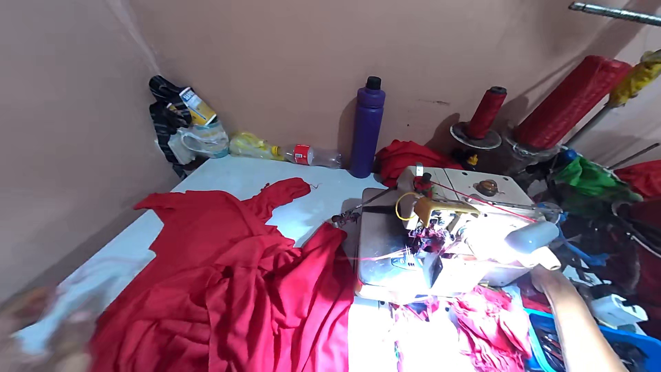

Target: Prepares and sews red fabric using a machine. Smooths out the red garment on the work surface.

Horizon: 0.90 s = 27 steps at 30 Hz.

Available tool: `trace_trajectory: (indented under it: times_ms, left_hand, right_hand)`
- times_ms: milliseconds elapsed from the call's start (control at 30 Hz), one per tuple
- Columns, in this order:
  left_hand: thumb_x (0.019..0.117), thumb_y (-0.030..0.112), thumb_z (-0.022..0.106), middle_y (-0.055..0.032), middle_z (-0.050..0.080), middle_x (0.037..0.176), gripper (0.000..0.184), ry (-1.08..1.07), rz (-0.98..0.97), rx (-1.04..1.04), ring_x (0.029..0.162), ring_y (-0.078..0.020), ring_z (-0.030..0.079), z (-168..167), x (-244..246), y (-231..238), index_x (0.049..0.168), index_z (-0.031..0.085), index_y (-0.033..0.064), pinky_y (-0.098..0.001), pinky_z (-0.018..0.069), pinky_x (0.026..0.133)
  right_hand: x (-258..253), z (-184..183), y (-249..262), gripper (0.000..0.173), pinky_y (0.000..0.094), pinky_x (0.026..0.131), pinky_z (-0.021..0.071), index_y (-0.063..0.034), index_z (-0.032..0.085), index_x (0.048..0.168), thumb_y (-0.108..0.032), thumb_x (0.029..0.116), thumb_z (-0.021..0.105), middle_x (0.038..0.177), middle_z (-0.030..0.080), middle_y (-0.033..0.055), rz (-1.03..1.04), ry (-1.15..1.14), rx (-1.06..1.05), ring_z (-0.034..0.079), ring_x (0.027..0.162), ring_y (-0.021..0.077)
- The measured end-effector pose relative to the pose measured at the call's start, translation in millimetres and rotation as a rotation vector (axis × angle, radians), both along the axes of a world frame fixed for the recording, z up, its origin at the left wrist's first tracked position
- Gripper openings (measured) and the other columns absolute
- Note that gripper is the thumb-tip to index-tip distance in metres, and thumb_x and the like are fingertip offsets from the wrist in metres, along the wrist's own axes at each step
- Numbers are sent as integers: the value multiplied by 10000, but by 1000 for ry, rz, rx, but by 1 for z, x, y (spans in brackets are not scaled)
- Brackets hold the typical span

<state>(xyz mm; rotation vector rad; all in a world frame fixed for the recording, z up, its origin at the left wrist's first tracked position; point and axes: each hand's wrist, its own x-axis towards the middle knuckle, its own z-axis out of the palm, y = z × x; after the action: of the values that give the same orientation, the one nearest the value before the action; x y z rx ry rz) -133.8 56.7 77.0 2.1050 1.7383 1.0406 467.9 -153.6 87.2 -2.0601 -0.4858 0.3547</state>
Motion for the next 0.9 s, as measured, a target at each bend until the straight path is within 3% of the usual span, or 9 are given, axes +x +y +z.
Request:
trace_trajectory:
  times_ms: [67,200,333,467,567,700,733,800,900]
  left_hand:
    - [1060,218,503,-368,618,1206,440,-61,-225,278,1131,-405,622,-6,61,-2,1263,572,-166,-456,505,991]
    - [1027,195,529,-154,728,956,300,-246,-506,358,860,-188,697,16,198,-29,1043,749,-9,-335,574,783]
    - [967,145,611,-92,741,934,196,-269,-757,235,849,-153,712,18,284,-38,972,782,51,-279,580,791]
    - [964,162,643,-167,714,1041,213,-106,-908,13,1001,-272,676,26,325,-38,1032,781,14,-406,520,922]
    - [990,161,622,-188,701,1083,214,35,-867,-78,1086,-330,650,36,334,-40,1020,756,-2,-490,470,962]
    - [997,144,586,-175,700,1046,214,-16,-818,26,1053,-328,662,31,317,-42,976,739,-4,-511,483,931]
    - [979,141,600,-159,700,1016,191,-48,-807,91,1024,-322,669,27,311,-44,938,735,12,-516,499,888]
    - [963,124,611,-147,704,1004,158,-92,-793,182,998,-313,680,22,296,-49,911,725,28,-506,516,838]
    - [936,118,602,-103,721,956,143,-140,-800,302,918,-233,704,17,278,-58,892,721,51,-402,553,794]
  right_hand:
    - [11,-14,-3,439,377,1161,333,98,382,1488,-37,1073,428,1501,444,277,4,-46,20,443,1385,269]
    - [20,-23,-5,463,357,1157,336,92,362,1503,-24,1061,444,1512,433,269,6,-68,32,439,1389,252]
    - [20,-23,-4,459,336,1138,355,81,361,1504,-17,1060,427,1507,440,247,3,-29,60,449,1372,222]
    - [13,0,-8,356,289,913,483,52,423,1414,-48,1072,429,1243,556,136,11,83,70,559,1065,111]
    - [11,20,-14,331,335,789,533,24,499,1348,-179,1105,405,1126,595,127,12,51,-30,610,930,142]
    - [-4,25,-65,433,636,881,498,113,640,1228,-255,1083,466,1151,649,339,72,-383,-115,661,1007,439]
    - [-19,26,-81,456,622,812,538,116,650,1215,-280,1068,479,1113,671,333,73,-479,-101,691,921,430]
    - [-61,32,-102,443,424,691,571,134,644,1182,-254,1067,464,993,696,261,56,-610,-35,680,762,245]
    - [-128,31,-97,318,202,672,525,156,662,1064,-115,1038,498,905,702,180,138,-749,197,633,748,48]
